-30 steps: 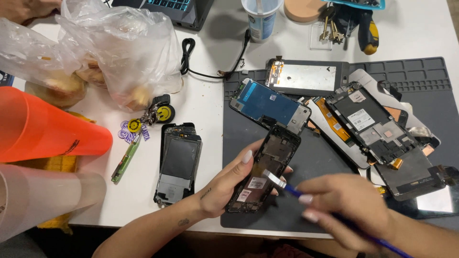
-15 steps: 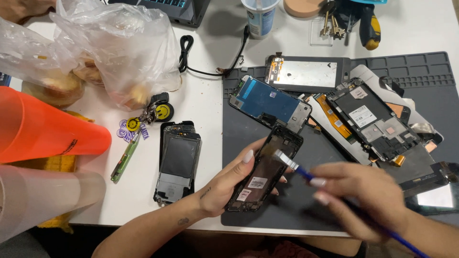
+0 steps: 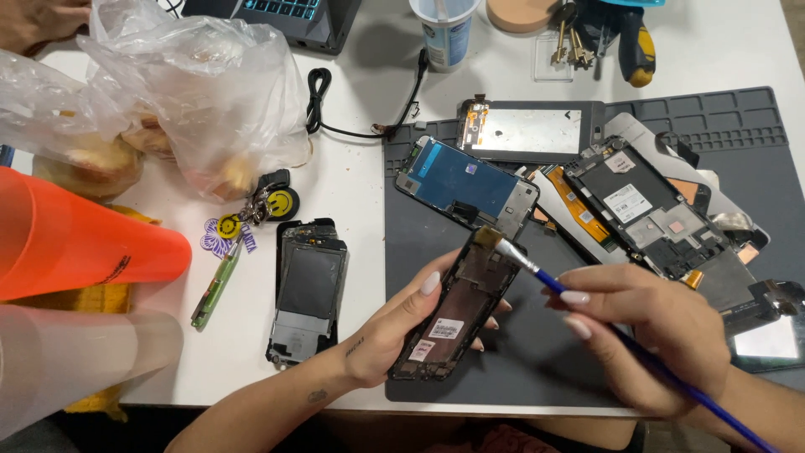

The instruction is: The person holds a disassembled smartphone chassis and uses a small brush to clean the interior surfaces and edges. They rotate the device to access different areas while other phone parts and tools lie on the table.

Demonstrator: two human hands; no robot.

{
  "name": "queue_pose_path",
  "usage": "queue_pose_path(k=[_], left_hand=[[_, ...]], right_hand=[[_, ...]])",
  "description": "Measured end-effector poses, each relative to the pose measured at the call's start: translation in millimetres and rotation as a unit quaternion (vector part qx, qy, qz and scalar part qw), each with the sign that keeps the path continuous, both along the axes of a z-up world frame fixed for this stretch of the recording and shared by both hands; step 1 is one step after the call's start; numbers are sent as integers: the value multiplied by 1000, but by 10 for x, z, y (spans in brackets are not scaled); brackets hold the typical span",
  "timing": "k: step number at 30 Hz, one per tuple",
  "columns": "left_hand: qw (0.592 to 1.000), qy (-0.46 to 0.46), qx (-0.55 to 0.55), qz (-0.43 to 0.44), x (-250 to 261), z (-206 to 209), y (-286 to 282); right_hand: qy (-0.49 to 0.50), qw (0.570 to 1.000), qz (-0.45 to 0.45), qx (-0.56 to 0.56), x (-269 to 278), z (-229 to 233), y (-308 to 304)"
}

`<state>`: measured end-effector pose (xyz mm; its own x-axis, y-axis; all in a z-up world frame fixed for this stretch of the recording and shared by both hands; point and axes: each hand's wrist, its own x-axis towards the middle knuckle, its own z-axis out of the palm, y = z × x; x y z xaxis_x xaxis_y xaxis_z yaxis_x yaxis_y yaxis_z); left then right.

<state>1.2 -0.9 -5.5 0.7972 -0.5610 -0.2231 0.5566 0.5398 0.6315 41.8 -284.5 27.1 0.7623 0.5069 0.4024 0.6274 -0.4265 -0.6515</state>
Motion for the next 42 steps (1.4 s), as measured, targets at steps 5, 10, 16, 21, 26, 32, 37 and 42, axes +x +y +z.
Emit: queue_pose_path(k=[5,10,16,21,26,32,37,42], left_hand=[[998,-12,55,1,-1,34,10],[999,-16,39,-6,-5,80,3],[997,-32,72,-4,7,94,17],[998,-25,55,15,8,70,-15],[997,-18,70,19,23,95,-27],[993,-18,117,20,38,150,-32],[996,-15,81,34,16,134,-42],[996,-22,78,24,10,37,-28]], right_hand=[[1,984,154,-89,66,-37,42],[-46,997,26,53,41,48,84],[-47,960,268,66,66,127,241],[-47,974,191,-109,-63,-167,122],[2,969,243,-41,22,19,264],[-30,963,268,11,-76,-50,300],[51,974,162,-151,-33,4,274],[40,973,149,-174,-85,-279,78]])
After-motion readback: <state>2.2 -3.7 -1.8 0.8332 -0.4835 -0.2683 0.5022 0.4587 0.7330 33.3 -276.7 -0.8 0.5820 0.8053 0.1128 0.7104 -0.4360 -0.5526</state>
